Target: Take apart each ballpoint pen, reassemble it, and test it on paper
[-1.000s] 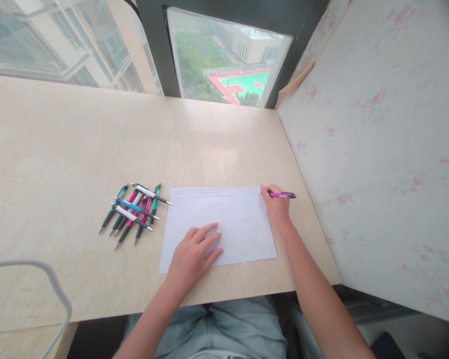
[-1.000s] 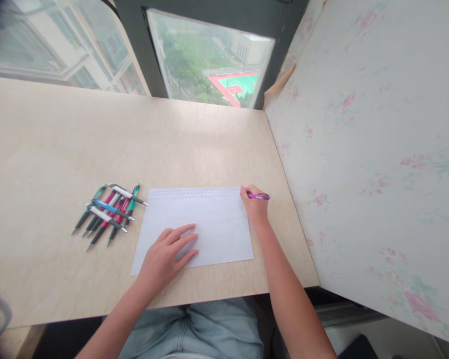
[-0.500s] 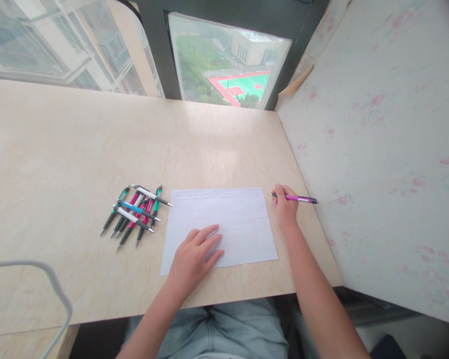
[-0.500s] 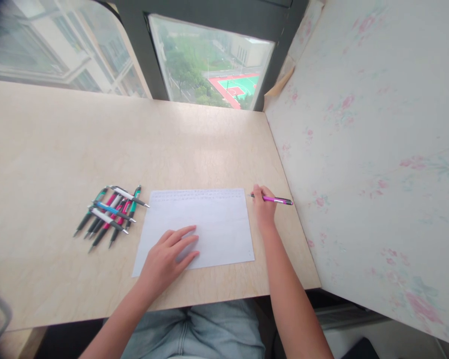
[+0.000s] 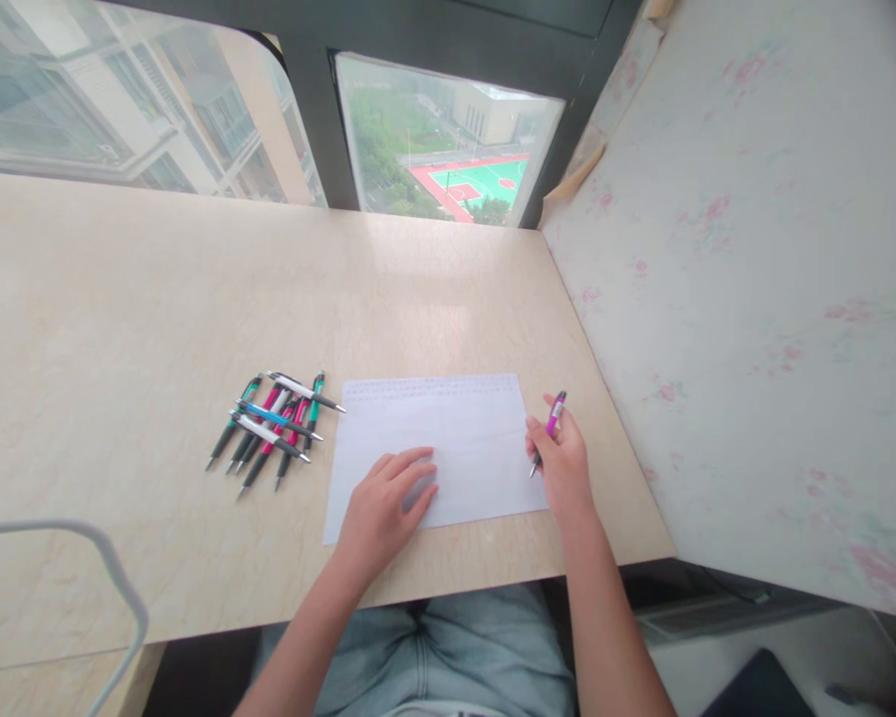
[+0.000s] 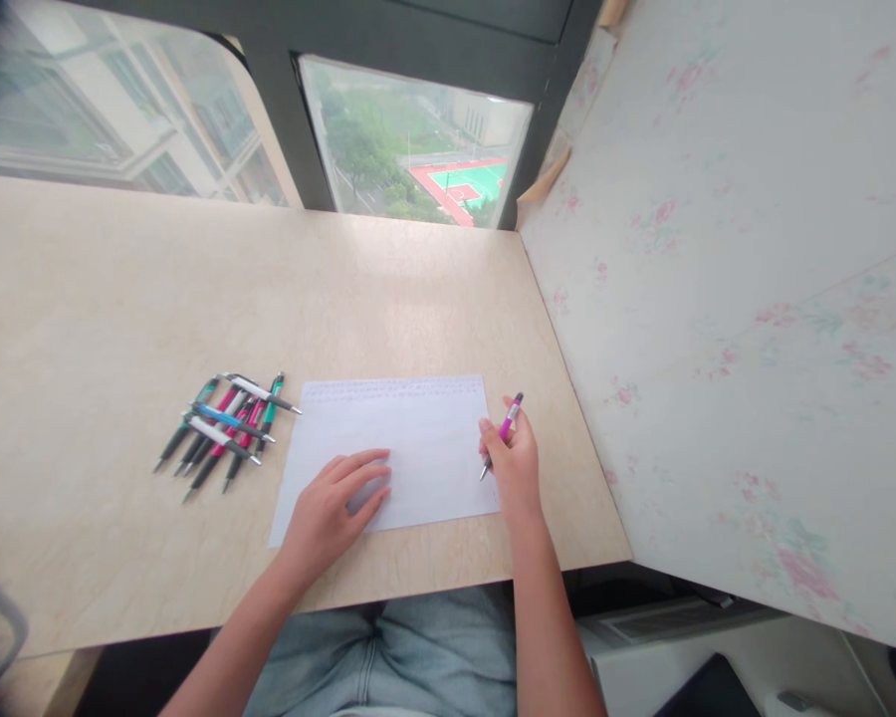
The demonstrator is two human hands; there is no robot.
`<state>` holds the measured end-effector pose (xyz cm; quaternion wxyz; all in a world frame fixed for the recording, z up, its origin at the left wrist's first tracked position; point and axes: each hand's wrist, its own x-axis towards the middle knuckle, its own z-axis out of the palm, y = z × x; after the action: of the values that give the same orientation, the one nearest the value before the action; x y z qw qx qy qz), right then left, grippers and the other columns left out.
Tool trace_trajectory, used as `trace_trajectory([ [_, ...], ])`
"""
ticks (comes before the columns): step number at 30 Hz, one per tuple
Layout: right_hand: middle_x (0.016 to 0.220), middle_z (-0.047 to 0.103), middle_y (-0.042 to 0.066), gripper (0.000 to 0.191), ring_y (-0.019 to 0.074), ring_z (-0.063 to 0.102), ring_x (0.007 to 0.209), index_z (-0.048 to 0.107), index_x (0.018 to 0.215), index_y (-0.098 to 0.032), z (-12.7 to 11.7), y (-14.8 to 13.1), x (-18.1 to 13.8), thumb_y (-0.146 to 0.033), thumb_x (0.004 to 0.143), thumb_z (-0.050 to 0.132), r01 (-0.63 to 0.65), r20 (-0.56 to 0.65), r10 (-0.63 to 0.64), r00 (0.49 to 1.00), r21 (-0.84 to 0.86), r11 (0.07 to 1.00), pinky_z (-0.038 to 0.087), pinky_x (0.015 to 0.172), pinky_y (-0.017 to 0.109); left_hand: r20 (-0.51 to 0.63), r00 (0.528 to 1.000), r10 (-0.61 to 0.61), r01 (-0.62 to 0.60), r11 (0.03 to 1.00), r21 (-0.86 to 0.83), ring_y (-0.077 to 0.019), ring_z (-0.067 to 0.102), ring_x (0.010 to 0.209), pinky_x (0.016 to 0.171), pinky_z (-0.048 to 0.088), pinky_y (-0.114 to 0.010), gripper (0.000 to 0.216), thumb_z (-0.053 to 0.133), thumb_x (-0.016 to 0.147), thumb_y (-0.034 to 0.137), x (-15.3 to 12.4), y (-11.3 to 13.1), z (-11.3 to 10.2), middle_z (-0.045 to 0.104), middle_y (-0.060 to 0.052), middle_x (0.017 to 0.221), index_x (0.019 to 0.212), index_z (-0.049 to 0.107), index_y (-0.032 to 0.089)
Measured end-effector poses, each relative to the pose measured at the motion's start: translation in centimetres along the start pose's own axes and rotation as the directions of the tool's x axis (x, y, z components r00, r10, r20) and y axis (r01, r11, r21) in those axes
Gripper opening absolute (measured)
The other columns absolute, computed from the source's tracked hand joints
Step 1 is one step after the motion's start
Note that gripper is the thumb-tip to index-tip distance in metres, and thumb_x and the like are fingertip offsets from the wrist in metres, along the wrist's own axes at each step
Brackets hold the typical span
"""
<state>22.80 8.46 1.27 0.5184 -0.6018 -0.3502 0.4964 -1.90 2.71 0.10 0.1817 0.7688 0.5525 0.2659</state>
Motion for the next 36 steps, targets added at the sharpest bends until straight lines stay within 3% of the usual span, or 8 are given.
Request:
trace_trajectory([
  [4,0.066,0.056,-0.003,0.045,0.0074,0.04,0.049,0.065,0.108,-0.016,0.1,0.2,-1.1,-0.047,0.077,0.069,-0.049,0.082,0.054,0.995,-0.059,0.997,0.028,0.044,0.021,0.008,1.0,0.003,-0.002,1.0,-0.022,-0.0218,0.062,0.103,0.089,0.051,-0.039,0.018,0.053,0.091,0.026,0.0,0.0,0.0,0.065,-0.004,0.125,0.105,0.065,0.026],
  [7,0.072,0.06,0.0,0.042,0.0077,0.041,0.05,0.066,0.105,-0.016,0.2,0.0,-1.8,-0.051,0.08,0.064,-0.046,0.091,0.052,0.995,-0.062,0.997,0.027,0.043,0.021,0.01,1.0,0.001,0.0,0.999,-0.04,-0.0217,0.061,0.104,0.09,0.051,-0.039,0.019,0.052,0.092,0.025,0.0,-0.1,0.0,0.065,-0.004,0.125,0.106,0.065,0.026],
  [11,0.075,0.063,0.001,0.048,0.0078,0.041,0.048,0.061,0.117,-0.016,0.5,-0.4,-3.1,-0.048,0.08,0.064,-0.068,0.214,0.098,0.972,-0.143,0.987,0.028,0.043,0.022,-0.003,1.0,-0.003,0.003,0.998,-0.066,-0.0212,0.062,0.105,0.092,0.051,-0.038,0.02,0.052,0.091,0.024,-0.1,0.0,-0.1,0.067,-0.004,0.122,0.105,0.066,0.026],
  [15,0.078,0.067,-0.001,0.07,0.0099,0.048,0.05,0.034,0.142,-0.022,0.8,-0.5,-4.1,-0.041,0.082,0.064,-0.055,0.269,0.103,0.958,-0.179,0.982,0.032,0.044,0.022,-0.011,1.0,0.005,-0.006,0.996,-0.091,-0.0209,0.063,0.104,0.091,0.051,-0.038,0.021,0.052,0.091,0.024,-0.1,0.3,-0.3,0.068,-0.004,0.119,0.105,0.066,0.026],
  [18,0.081,0.068,0.001,0.057,0.011,0.052,0.053,0.042,0.132,-0.02,0.9,-0.4,-4.5,-0.042,0.083,0.062,-0.088,0.332,0.142,0.932,-0.172,0.981,0.032,0.044,0.022,-0.017,1.0,0.01,-0.012,0.995,-0.095,-0.021,0.063,0.103,0.092,0.051,-0.039,0.02,0.052,0.091,0.024,-0.1,0.3,-0.3,0.068,-0.004,0.119,0.105,0.066,0.026],
  [22,0.081,0.065,0.0,0.042,0.012,0.054,0.059,0.05,0.114,-0.021,0.9,-0.2,-4.6,-0.044,0.082,0.063,-0.064,0.314,0.115,0.942,-0.168,0.984,0.038,0.049,0.023,-0.035,0.999,0.021,-0.025,0.994,-0.105,-0.0208,0.064,0.101,0.09,0.051,-0.038,0.02,0.051,0.091,0.023,-0.1,0.2,-0.2,0.069,-0.005,0.116,0.105,0.066,0.025],
  [31,0.079,0.057,-0.003,0.038,0.0127,0.055,0.066,0.057,0.113,-0.023,0.7,-0.5,-5.1,-0.039,0.08,0.068,-0.02,0.334,0.078,0.94,-0.173,0.985,0.041,0.055,0.024,-0.034,0.999,0.004,-0.008,0.992,-0.123,-0.0209,0.063,0.103,0.09,0.051,-0.038,0.02,0.05,0.092,0.024,-0.1,0.1,-0.1,0.068,-0.005,0.116,0.106,0.064,0.025],
  [36,0.083,0.061,-0.002,0.059,0.0138,0.062,0.067,0.05,0.129,-0.025,1.1,-1.2,-5.4,-0.039,0.077,0.072,-0.112,0.269,0.11,0.957,-0.007,0.994,0.045,0.057,0.024,-0.029,1.0,-0.011,0.007,0.992,-0.122,-0.0209,0.063,0.104,0.091,0.051,-0.038,0.02,0.05,0.092,0.024,-0.1,0.1,-0.1,0.069,-0.005,0.115,0.106,0.065,0.025],
])
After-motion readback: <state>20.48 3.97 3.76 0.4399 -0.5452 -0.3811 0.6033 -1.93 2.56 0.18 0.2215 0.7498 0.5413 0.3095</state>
